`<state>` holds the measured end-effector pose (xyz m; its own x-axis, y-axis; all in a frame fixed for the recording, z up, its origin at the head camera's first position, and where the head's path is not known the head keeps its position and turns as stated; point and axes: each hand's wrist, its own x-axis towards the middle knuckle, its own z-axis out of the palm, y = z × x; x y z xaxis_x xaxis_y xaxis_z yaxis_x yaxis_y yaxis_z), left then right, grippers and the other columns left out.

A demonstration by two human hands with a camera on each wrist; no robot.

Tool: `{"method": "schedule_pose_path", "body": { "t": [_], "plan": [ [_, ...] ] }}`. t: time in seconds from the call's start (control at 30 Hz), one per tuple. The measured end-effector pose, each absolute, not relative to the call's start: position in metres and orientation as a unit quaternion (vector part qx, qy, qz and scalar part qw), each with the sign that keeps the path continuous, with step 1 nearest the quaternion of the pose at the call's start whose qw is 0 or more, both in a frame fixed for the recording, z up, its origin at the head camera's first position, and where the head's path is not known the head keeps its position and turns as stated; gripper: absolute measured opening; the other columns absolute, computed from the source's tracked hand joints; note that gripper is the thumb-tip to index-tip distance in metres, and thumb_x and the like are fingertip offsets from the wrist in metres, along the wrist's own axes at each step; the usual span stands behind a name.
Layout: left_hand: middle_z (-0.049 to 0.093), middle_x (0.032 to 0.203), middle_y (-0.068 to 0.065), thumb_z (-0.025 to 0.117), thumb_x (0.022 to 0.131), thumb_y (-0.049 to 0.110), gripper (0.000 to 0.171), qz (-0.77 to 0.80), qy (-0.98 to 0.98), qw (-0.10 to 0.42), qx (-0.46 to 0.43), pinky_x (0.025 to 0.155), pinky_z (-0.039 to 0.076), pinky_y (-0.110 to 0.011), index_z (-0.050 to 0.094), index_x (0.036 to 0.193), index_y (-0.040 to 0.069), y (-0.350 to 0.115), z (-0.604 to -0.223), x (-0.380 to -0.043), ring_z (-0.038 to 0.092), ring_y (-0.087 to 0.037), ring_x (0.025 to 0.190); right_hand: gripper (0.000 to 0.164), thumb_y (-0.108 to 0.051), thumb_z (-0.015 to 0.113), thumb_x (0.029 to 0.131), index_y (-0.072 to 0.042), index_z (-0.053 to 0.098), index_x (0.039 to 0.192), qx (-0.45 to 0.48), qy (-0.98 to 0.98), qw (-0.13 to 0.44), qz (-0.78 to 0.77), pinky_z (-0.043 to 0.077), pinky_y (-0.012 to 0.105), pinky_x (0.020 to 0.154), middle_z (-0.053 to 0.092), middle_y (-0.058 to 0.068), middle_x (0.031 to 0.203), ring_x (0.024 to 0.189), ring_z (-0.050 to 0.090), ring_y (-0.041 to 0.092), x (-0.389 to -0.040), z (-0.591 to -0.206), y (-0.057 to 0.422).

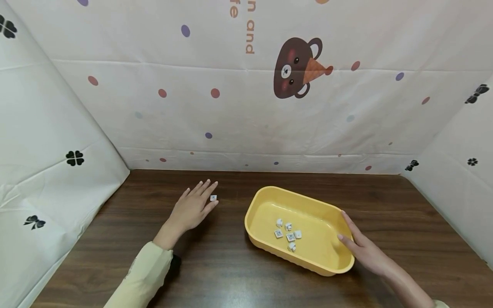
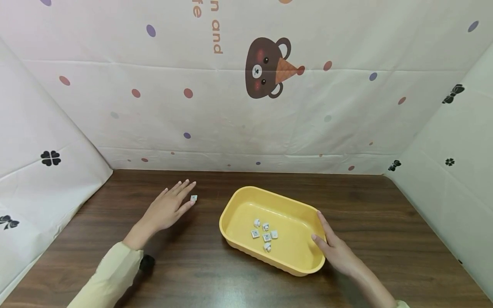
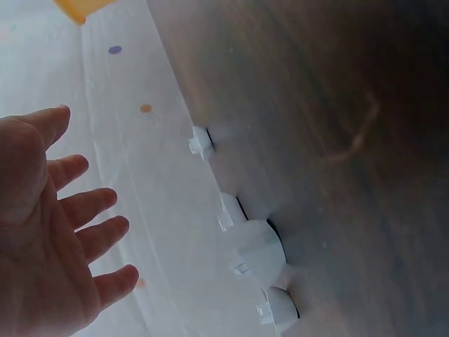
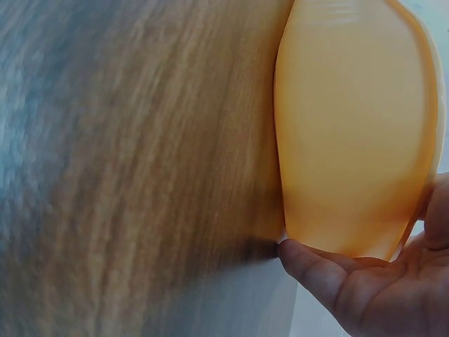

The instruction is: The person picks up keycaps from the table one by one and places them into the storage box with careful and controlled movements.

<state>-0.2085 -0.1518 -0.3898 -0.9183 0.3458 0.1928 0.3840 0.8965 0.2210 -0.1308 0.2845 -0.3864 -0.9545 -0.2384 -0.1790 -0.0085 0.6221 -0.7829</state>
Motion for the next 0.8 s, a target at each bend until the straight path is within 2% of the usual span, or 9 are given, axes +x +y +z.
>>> {"method": "schedule_pose_path", "body": {
  "t": [0.07, 0.1, 0.3, 0.4, 0.47, 0.53, 0.63, 0.73, 0.8],
  "plan": [
    [0.029, 0.146, -0.013, 0.044, 0.095, 0.039, 0.056, -0.133, -0.97, 0.073, -0.19, 0.103, 0.022, -0.056, 0.029, 0.144, 0.015, -0.153, -0.389, -0.21, 0.027, -0.031, 0.133, 0.071, -0.031, 0.042, 0.097, -0.016, -0.006, 0.147, -0.068, 0.889, 0.135, -0.433, 0.014, 0.018, 0.102, -0.005, 0.023, 0.149, 0.132, 0.002, 0.043, -0.13, -0.387, 0.284],
    [0.029, 0.146, -0.013, 0.044, 0.095, 0.039, 0.056, -0.138, -0.969, 0.073, -0.191, 0.102, 0.022, -0.057, 0.029, 0.144, 0.014, -0.154, -0.389, -0.21, 0.027, -0.032, 0.133, 0.071, -0.03, 0.042, 0.097, -0.016, -0.006, 0.147, -0.07, 0.888, 0.133, -0.436, 0.012, 0.024, 0.104, -0.005, 0.023, 0.149, 0.132, 0.002, 0.044, -0.13, -0.387, 0.284],
    [0.028, 0.146, -0.014, 0.042, 0.096, 0.04, 0.057, -0.159, -0.966, 0.07, -0.193, 0.102, 0.022, -0.057, 0.028, 0.144, 0.012, -0.158, -0.385, -0.214, 0.026, -0.032, 0.133, 0.07, -0.028, 0.043, 0.097, -0.015, -0.005, 0.147, -0.08, 0.883, 0.122, -0.446, 0.009, 0.007, 0.097, -0.005, 0.023, 0.149, 0.131, 0.001, 0.044, -0.128, -0.388, 0.284],
    [0.027, 0.146, -0.015, 0.044, 0.095, 0.039, 0.058, -0.177, -0.963, 0.065, -0.192, 0.103, 0.022, -0.057, 0.028, 0.144, 0.011, -0.16, -0.384, -0.215, 0.025, -0.033, 0.133, 0.07, -0.029, 0.043, 0.097, -0.017, -0.005, 0.147, -0.079, 0.884, 0.12, -0.444, 0.009, -0.002, 0.085, -0.004, 0.021, 0.15, 0.131, 0.002, 0.043, -0.129, -0.387, 0.284],
    [0.027, 0.146, -0.015, 0.046, 0.095, 0.037, 0.059, -0.188, -0.962, 0.061, -0.189, 0.103, 0.022, -0.057, 0.028, 0.144, 0.011, -0.162, -0.384, -0.216, 0.025, -0.034, 0.133, 0.07, -0.03, 0.043, 0.097, -0.018, -0.005, 0.147, -0.076, 0.885, 0.122, -0.444, 0.011, 0.007, 0.097, -0.004, 0.021, 0.15, 0.132, 0.001, 0.042, -0.129, -0.386, 0.283],
    [0.028, 0.146, -0.016, 0.047, 0.095, 0.036, 0.059, -0.197, -0.961, 0.059, -0.187, 0.103, 0.022, -0.057, 0.028, 0.144, 0.01, -0.163, -0.384, -0.218, 0.025, -0.034, 0.133, 0.07, -0.03, 0.043, 0.097, -0.018, -0.005, 0.147, -0.072, 0.886, 0.125, -0.441, 0.012, 0.026, 0.106, -0.004, 0.02, 0.15, 0.132, 0.001, 0.042, -0.129, -0.386, 0.283],
    [0.029, 0.145, -0.017, 0.047, 0.095, 0.035, 0.059, -0.204, -0.96, 0.056, -0.185, 0.103, 0.022, -0.057, 0.027, 0.144, 0.01, -0.166, -0.385, -0.222, 0.025, -0.034, 0.133, 0.07, -0.03, 0.043, 0.097, -0.018, -0.005, 0.147, -0.07, 0.885, 0.127, -0.442, 0.009, 0.046, 0.105, -0.005, 0.02, 0.15, 0.133, 0.001, 0.042, -0.129, -0.385, 0.282],
    [0.028, 0.145, -0.017, 0.046, 0.095, 0.034, 0.059, -0.219, -0.957, 0.048, -0.183, 0.103, 0.022, -0.057, 0.025, 0.144, 0.01, -0.169, -0.385, -0.225, 0.024, -0.034, 0.133, 0.07, -0.03, 0.043, 0.097, -0.018, -0.004, 0.147, -0.071, 0.883, 0.126, -0.446, 0.011, 0.019, 0.104, -0.005, 0.019, 0.151, 0.132, 0.001, 0.041, -0.129, -0.386, 0.282],
    [0.027, 0.146, -0.017, 0.047, 0.095, 0.033, 0.059, -0.234, -0.954, 0.04, -0.181, 0.103, 0.021, -0.057, 0.025, 0.144, 0.009, -0.171, -0.386, -0.226, 0.024, -0.035, 0.133, 0.07, -0.029, 0.043, 0.097, -0.018, -0.004, 0.147, -0.073, 0.883, 0.124, -0.448, 0.011, 0.01, 0.099, -0.004, 0.019, 0.151, 0.132, 0.001, 0.041, -0.128, -0.387, 0.283]
  ]
}}
